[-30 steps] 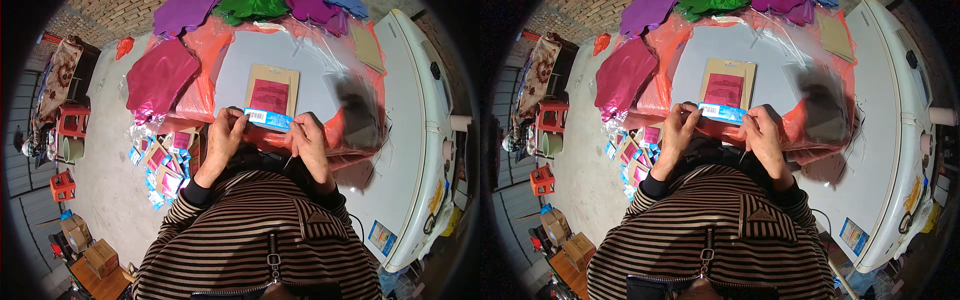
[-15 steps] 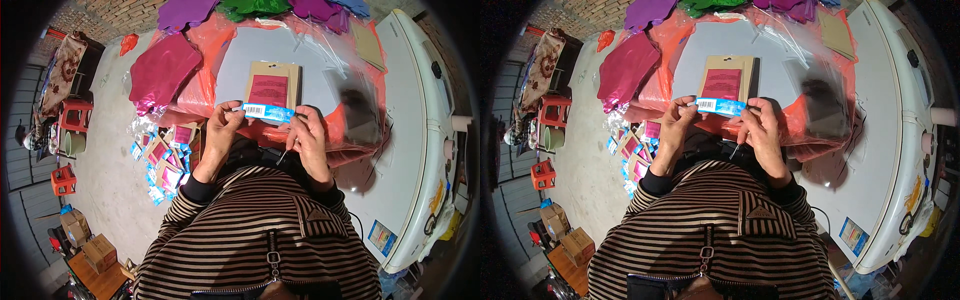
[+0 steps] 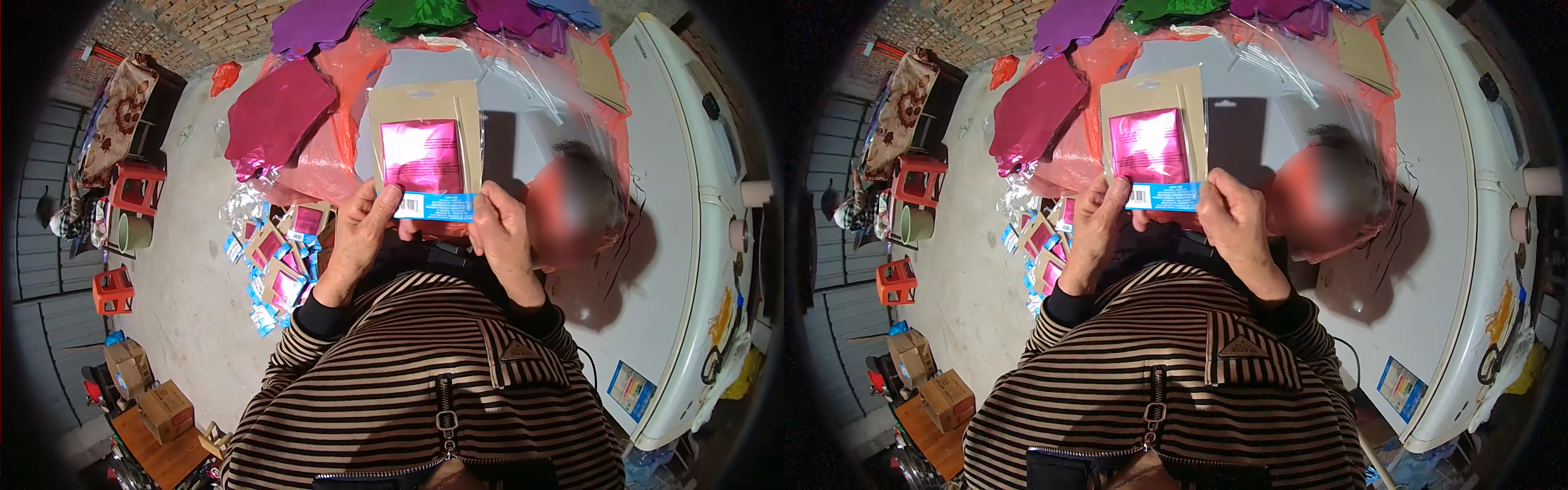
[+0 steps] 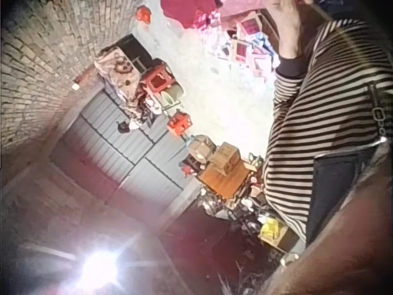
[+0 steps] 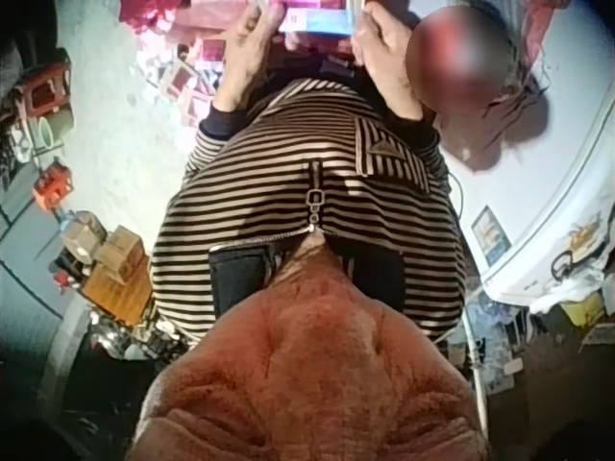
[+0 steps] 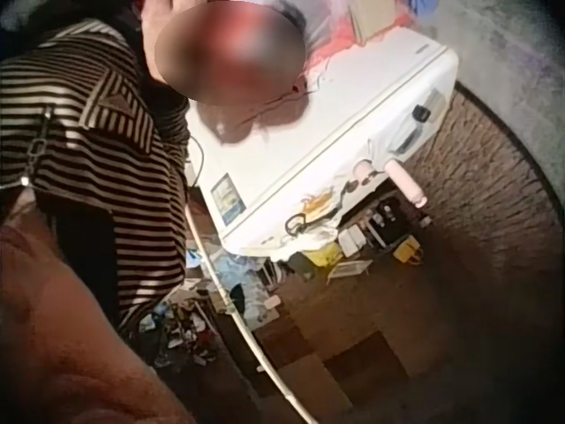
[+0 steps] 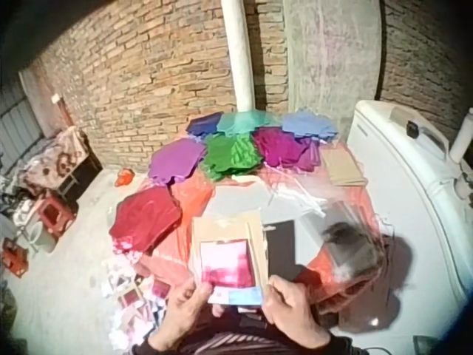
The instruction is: The person applies labels to small pink pouches and then organizes a bundle of white plastic strips.
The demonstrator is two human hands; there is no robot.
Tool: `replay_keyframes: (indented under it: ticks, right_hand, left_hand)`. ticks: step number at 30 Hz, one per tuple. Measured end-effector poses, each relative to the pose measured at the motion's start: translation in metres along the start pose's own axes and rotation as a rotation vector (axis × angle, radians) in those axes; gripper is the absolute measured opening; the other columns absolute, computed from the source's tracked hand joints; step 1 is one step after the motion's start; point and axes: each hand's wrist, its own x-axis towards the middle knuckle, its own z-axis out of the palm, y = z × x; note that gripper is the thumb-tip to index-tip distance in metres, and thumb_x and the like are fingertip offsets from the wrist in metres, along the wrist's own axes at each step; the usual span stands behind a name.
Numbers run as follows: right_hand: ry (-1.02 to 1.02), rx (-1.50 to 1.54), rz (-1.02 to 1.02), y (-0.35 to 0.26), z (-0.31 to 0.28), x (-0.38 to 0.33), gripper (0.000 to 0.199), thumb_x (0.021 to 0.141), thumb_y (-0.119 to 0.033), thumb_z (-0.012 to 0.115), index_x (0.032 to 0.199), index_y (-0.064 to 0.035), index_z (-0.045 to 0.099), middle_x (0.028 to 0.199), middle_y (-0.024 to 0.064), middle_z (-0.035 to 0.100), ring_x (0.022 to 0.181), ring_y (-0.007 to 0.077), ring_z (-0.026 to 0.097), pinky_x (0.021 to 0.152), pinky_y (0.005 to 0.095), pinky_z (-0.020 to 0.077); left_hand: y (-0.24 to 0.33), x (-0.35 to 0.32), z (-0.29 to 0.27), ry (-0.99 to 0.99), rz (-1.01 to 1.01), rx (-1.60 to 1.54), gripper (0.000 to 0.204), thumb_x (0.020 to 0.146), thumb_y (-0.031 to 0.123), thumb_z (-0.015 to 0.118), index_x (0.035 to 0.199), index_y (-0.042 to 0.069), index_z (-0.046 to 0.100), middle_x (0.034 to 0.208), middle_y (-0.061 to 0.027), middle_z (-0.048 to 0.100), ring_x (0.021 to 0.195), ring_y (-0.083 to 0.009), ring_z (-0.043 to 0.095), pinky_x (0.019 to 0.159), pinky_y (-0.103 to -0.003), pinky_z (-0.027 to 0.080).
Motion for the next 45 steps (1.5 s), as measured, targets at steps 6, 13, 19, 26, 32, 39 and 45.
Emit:
replay_keyframes:
  ticks: [6, 13, 19, 26, 32, 39, 45]
  right_hand:
    - [-0.041, 0.014, -0.059, -0.014, 0.002, 0.000, 0.025, 0.098, -0.007, 0.051, 0.075, -0.0048, 0.043, 0.060, -0.0031, 0.039, 0.044, 0.0028, 0.036, 0.039, 0.0215, 0.0341]
    - [-0.009, -0.064, -0.057, -0.013, 0.007, -0.002, 0.029, 0.102, -0.016, 0.051, 0.076, -0.0055, 0.045, 0.060, -0.0026, 0.041, 0.044, 0.0026, 0.036, 0.039, 0.0205, 0.0316]
    - [0.007, 0.167, 0.071, -0.021, 0.011, -0.007, 0.032, 0.105, -0.028, 0.046, 0.082, -0.0056, 0.050, 0.056, -0.0014, 0.044, 0.043, 0.0040, 0.034, 0.040, 0.0203, 0.0269]
    - [-0.015, 0.034, 0.004, -0.013, 0.010, -0.010, 0.034, 0.105, -0.030, 0.046, 0.085, -0.0036, 0.054, 0.054, 0.0000, 0.046, 0.042, 0.0051, 0.037, 0.040, 0.0212, 0.0272]
    - [0.062, -0.007, -0.037, -0.017, 0.019, -0.011, 0.034, 0.105, -0.026, 0.044, 0.082, -0.0026, 0.055, 0.051, -0.0006, 0.044, 0.042, 0.0061, 0.041, 0.041, 0.0224, 0.0279]
    - [0.042, -0.493, -0.482, 0.001, 0.027, 0.002, 0.035, 0.104, -0.019, 0.042, 0.077, -0.0008, 0.055, 0.049, -0.0015, 0.041, 0.041, 0.0071, 0.039, 0.042, 0.0241, 0.0290]
    - [0.168, -0.139, -0.241, 0.018, 0.003, 0.018, 0.036, 0.103, -0.016, 0.042, 0.073, -0.0004, 0.055, 0.053, -0.0002, 0.042, 0.044, 0.0066, 0.031, 0.045, 0.0235, 0.0257]
  left_hand:
    - [0.011, -0.014, 0.001, 0.052, 0.000, 0.060, 0.022, 0.103, 0.021, 0.052, 0.105, 0.001, 0.060, 0.082, 0.0024, 0.062, 0.069, -0.0043, 0.054, 0.063, -0.020, 0.044]
    - [0.005, -0.018, 0.021, 0.175, 0.167, 0.081, 0.023, 0.104, 0.020, 0.052, 0.110, 0.001, 0.061, 0.088, 0.0051, 0.060, 0.076, -0.0015, 0.050, 0.067, -0.019, 0.042]
    - [0.002, -0.017, 0.009, 0.131, 0.175, 0.136, 0.024, 0.104, 0.020, 0.051, 0.114, 0.001, 0.061, 0.092, 0.0035, 0.062, 0.081, -0.0025, 0.053, 0.072, -0.020, 0.044]
    - [0.005, -0.015, 0.018, 0.075, 0.150, 0.104, 0.028, 0.104, 0.023, 0.050, 0.115, -0.001, 0.061, 0.095, 0.0018, 0.064, 0.084, -0.0043, 0.056, 0.075, -0.022, 0.047]
    - [0.005, -0.012, 0.018, 0.066, 0.138, -0.016, 0.032, 0.105, 0.026, 0.049, 0.114, -0.002, 0.061, 0.093, 0.0007, 0.065, 0.083, -0.0051, 0.056, 0.073, -0.023, 0.047]
    - [0.007, -0.032, -0.014, 0.139, 0.141, 0.176, 0.030, 0.104, 0.028, 0.050, 0.104, 0.001, 0.061, 0.081, 0.0023, 0.058, 0.070, -0.0052, 0.049, 0.061, -0.022, 0.038]
    - [0.057, -0.057, -0.110, 1.142, 0.674, 0.209, 0.023, 0.103, 0.025, 0.051, 0.084, 0.011, 0.053, 0.065, 0.0058, 0.039, 0.052, -0.0044, 0.033, 0.047, -0.025, 0.027]
